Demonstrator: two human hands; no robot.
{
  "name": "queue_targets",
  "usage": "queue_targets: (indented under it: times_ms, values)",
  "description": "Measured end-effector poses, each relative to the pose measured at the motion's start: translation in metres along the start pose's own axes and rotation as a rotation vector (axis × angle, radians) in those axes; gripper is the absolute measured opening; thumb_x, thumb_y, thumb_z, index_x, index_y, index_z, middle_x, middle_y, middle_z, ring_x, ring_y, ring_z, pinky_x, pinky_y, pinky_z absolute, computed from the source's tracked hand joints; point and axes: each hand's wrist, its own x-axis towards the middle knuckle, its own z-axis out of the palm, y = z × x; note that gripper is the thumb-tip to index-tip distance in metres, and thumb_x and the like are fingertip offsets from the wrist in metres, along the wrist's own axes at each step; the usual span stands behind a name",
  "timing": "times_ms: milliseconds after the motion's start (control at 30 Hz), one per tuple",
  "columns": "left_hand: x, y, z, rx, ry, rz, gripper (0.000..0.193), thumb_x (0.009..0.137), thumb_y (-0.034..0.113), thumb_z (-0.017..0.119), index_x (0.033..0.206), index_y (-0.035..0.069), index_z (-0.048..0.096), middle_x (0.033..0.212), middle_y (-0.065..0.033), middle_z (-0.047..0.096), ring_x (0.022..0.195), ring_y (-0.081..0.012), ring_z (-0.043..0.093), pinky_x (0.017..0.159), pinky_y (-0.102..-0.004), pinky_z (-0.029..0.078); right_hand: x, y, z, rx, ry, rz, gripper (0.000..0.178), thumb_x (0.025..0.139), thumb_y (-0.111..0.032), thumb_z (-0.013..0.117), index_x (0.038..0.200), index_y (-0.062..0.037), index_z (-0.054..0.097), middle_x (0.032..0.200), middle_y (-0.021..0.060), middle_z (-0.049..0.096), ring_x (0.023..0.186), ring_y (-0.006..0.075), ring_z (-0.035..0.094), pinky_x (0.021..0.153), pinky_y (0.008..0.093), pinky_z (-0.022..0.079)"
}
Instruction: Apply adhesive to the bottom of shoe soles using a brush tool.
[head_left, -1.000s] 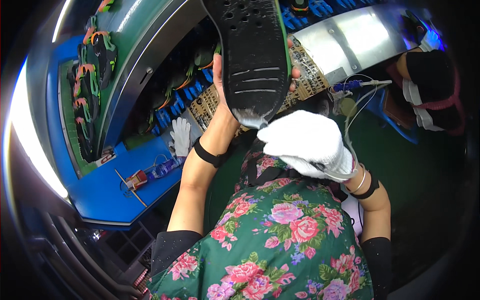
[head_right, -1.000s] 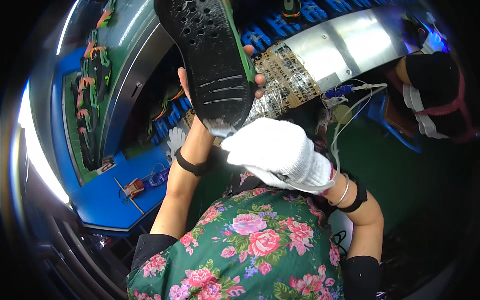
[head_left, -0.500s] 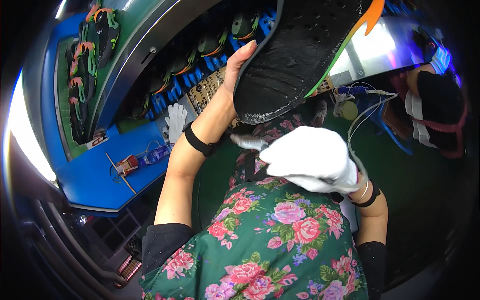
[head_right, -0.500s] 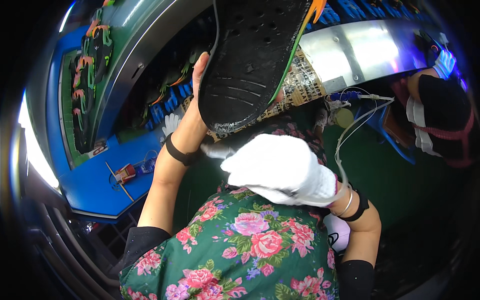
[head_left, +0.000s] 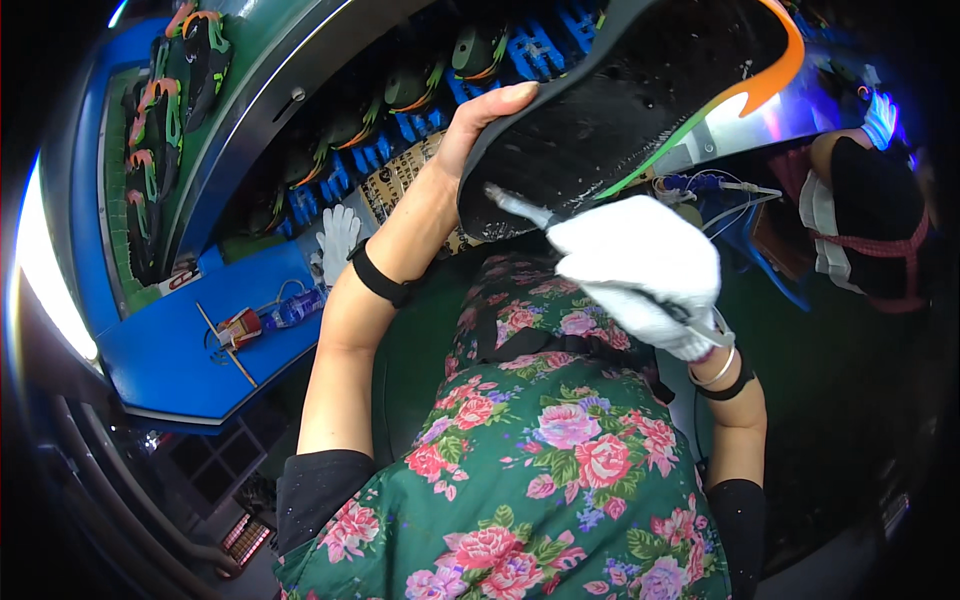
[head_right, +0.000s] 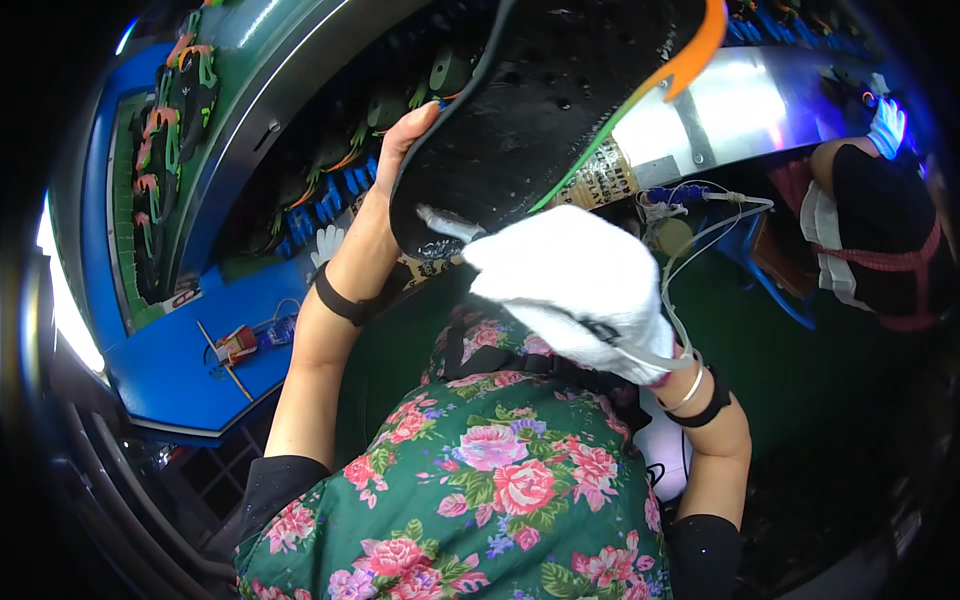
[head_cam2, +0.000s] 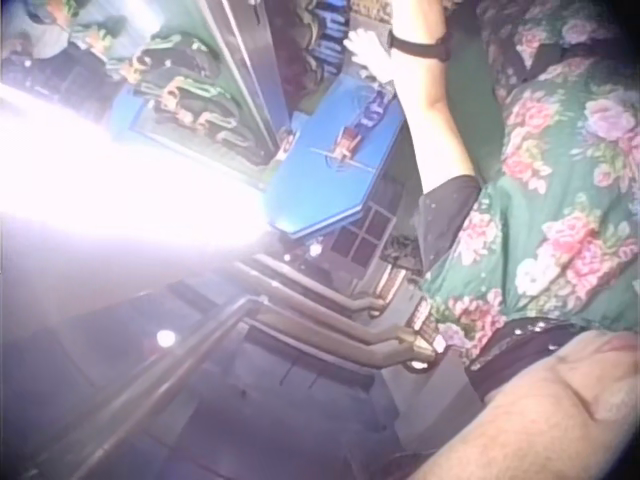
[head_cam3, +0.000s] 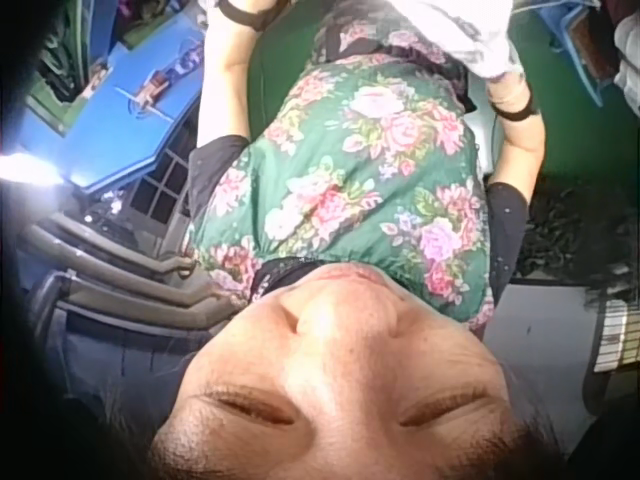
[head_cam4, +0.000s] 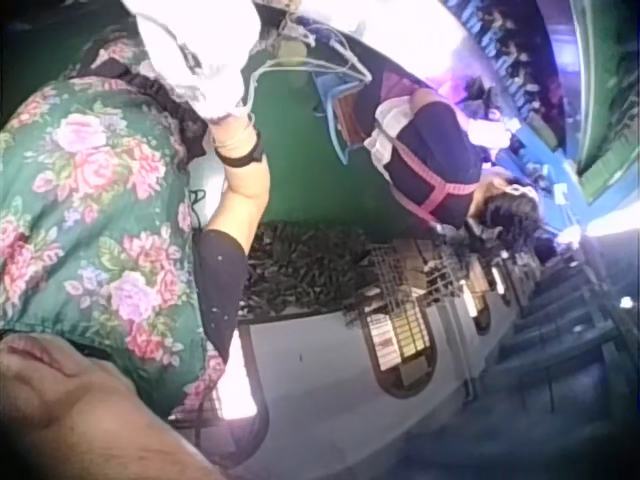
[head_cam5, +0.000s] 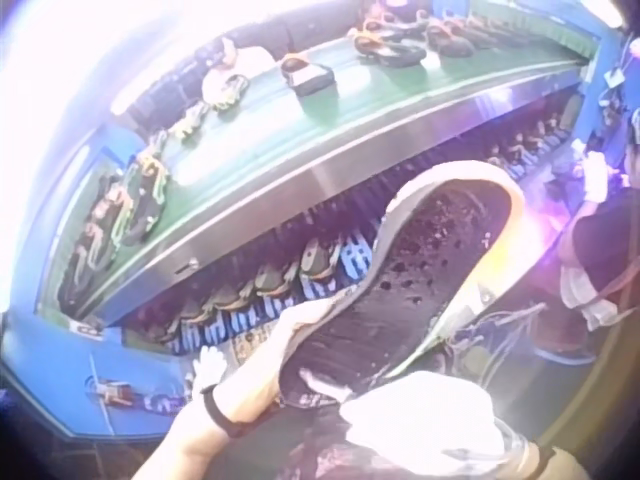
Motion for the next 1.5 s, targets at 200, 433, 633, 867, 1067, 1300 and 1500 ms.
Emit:
queue_targets:
  times_ms: [200, 433, 633, 867, 1067, 1300, 1500]
  values:
    - [0.008, -0.009, -0.002, 0.014, 0.257, 0.133, 0.053, 0.100, 0.040, 0.060, 0.131, -0.003, 0.067, 0.127, -0.0214, 0.072, 0.110, -0.0327, 0.073, 0.103, -0.0455, 0.057, -0.004, 0.002, 0.018, 0.412, 0.134, 0.208, 0.017, 0.079, 0.003, 0.079, 0.094, -0.0055, 0.080, 0.100, 0.0152, 0.078, 0.093, 0.0251, 0.075, 0.081, 0.0346, 0.059]
    - [-0.005, -0.030, -0.029, -0.060, 0.172, 0.055, 0.091, 0.098, 0.069, 0.045, 0.159, 0.002, 0.038, 0.153, -0.0283, 0.049, 0.129, -0.0499, 0.059, 0.108, -0.0618, 0.049, -0.007, 0.005, 0.012, 0.592, 0.088, 0.419, 0.013, 0.082, 0.002, 0.080, 0.095, -0.0003, 0.080, 0.102, 0.0137, 0.079, 0.094, 0.0215, 0.076, 0.085, 0.0337, 0.060]
    - [-0.022, -0.087, -0.017, -0.319, 0.032, 0.027, 0.088, 0.099, 0.067, 0.048, 0.159, 0.003, 0.037, 0.149, -0.0357, 0.048, 0.127, -0.0578, 0.055, 0.105, -0.0683, 0.048, 0.033, 0.033, -0.038, -0.194, 0.199, 0.064, 0.017, 0.081, 0.002, 0.080, 0.097, -0.0034, 0.080, 0.102, 0.0129, 0.079, 0.091, 0.0229, 0.076, 0.083, 0.0354, 0.059]
    - [-0.033, -0.074, 0.002, -0.513, 0.181, 0.330, 0.087, 0.095, 0.065, 0.058, 0.155, 0.004, 0.043, 0.147, -0.0282, 0.055, 0.126, -0.0502, 0.060, 0.108, -0.0592, 0.051, 0.034, 0.011, -0.012, 0.154, 0.089, -0.015, 0.025, 0.077, 0.005, 0.079, 0.101, -0.0029, 0.080, 0.108, 0.0133, 0.078, 0.095, 0.0248, 0.074, 0.084, 0.0357, 0.058]
    - [-0.072, 0.019, 0.039, 0.286, -0.403, 0.454, 0.129, 0.072, 0.070, 0.084, 0.164, 0.006, 0.020, 0.157, -0.0365, 0.032, 0.132, -0.0550, 0.051, 0.101, -0.0619, 0.057, 0.007, 0.006, -0.022, 0.802, 0.544, 0.380, 0.015, 0.077, 0.011, 0.071, 0.092, 0.0082, 0.075, 0.105, 0.0217, 0.076, 0.093, 0.0248, 0.074, 0.081, 0.0328, 0.060]
    - [-0.063, 0.172, 0.039, -0.164, -0.326, 0.810, 0.113, 0.091, 0.079, 0.054, 0.166, 0.006, 0.011, 0.165, -0.0344, 0.012, 0.148, -0.0560, 0.024, 0.119, -0.0630, 0.038, -0.006, 0.042, 0.020, 0.777, 0.489, 0.560, 0.023, 0.082, 0.010, 0.073, 0.105, 0.0067, 0.076, 0.106, 0.0151, 0.078, 0.094, 0.0188, 0.073, 0.083, 0.0299, 0.059]
    - [-0.052, 0.156, 0.017, -0.312, 0.001, 1.033, 0.088, 0.105, 0.070, 0.027, 0.167, 0.017, -0.006, 0.171, -0.0277, 0.008, 0.157, -0.0481, 0.017, 0.127, -0.0620, 0.022, -0.034, 0.071, 0.040, 0.713, 0.441, 0.649, 0.027, 0.084, 0.008, 0.074, 0.110, 0.0062, 0.077, 0.106, 0.0150, 0.078, 0.091, 0.0187, 0.074, 0.082, 0.0303, 0.060]
